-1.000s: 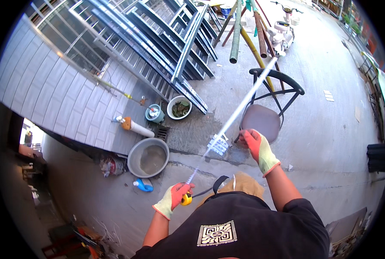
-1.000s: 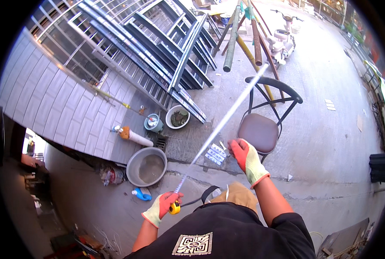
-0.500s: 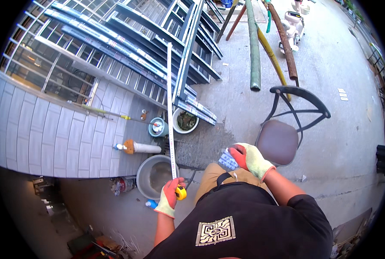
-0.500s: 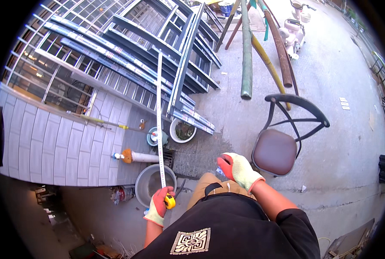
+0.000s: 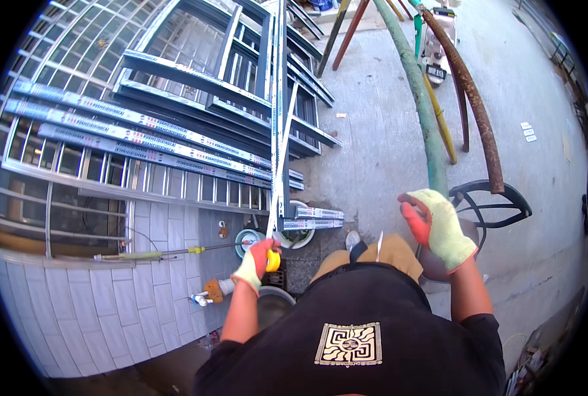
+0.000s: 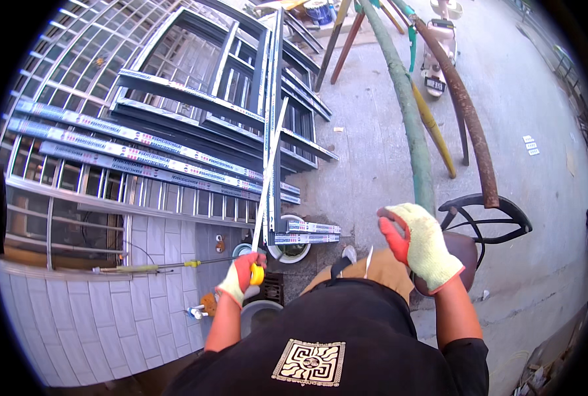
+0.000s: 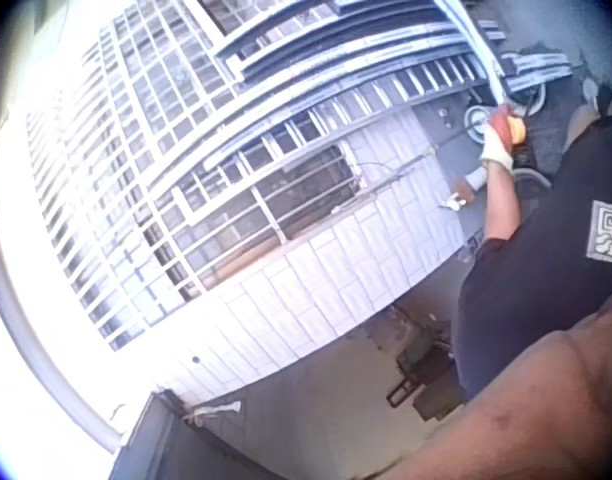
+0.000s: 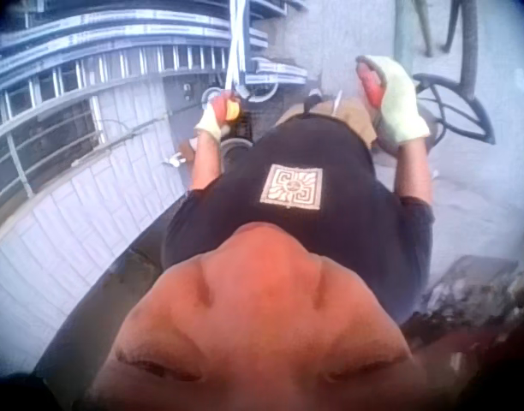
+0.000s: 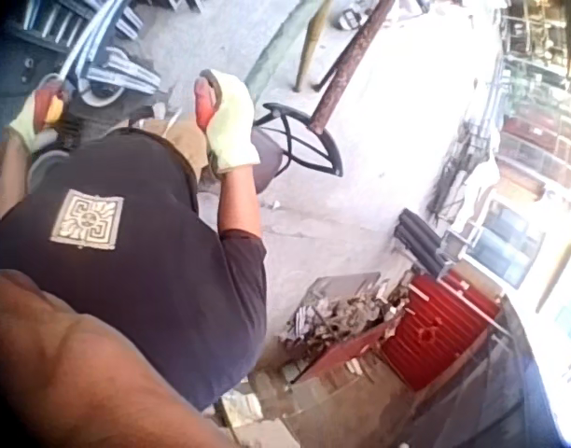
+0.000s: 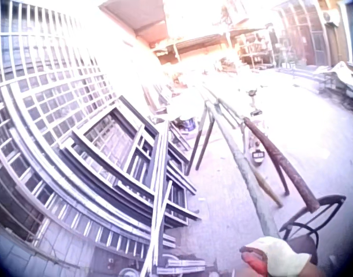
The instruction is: The person measures a large pane of glass on a table using a tape measure, then walks to a different area to retrieve a long metal guide tool which they then bring back to the glass.
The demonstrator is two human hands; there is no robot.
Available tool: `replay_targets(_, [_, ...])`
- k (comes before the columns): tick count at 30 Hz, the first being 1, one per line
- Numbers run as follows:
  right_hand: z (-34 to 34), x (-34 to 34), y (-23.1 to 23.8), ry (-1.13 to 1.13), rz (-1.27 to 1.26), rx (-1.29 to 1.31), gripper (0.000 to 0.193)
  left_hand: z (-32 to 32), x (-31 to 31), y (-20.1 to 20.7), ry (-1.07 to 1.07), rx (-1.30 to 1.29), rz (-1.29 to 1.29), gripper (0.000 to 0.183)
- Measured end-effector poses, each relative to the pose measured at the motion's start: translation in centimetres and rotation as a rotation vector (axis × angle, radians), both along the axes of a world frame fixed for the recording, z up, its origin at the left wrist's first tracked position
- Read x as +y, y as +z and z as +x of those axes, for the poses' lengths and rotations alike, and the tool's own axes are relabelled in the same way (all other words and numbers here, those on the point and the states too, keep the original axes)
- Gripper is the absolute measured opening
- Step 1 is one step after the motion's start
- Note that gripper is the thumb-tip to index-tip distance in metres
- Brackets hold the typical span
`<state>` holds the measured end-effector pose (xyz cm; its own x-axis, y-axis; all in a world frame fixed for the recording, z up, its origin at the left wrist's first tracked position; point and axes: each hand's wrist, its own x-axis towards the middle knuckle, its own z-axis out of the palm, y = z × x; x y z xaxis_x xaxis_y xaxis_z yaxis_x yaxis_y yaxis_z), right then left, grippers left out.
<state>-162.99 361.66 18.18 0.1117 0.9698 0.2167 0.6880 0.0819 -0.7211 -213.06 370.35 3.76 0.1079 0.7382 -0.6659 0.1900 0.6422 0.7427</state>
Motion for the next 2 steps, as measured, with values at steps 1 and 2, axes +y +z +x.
replay_targets(1, [0.5,1.1,-0.3,-0.029,-0.007,-0.025,0.019,1.1,3.3,1.4,-0.06,0.097,-0.026,0.042])
replay_targets(2, [0.9,2.5,-0.6,-0.062,-0.01,-0.047,0.02,1.1,6.5,1.4,-0.087,0.081,-0.048,0.044])
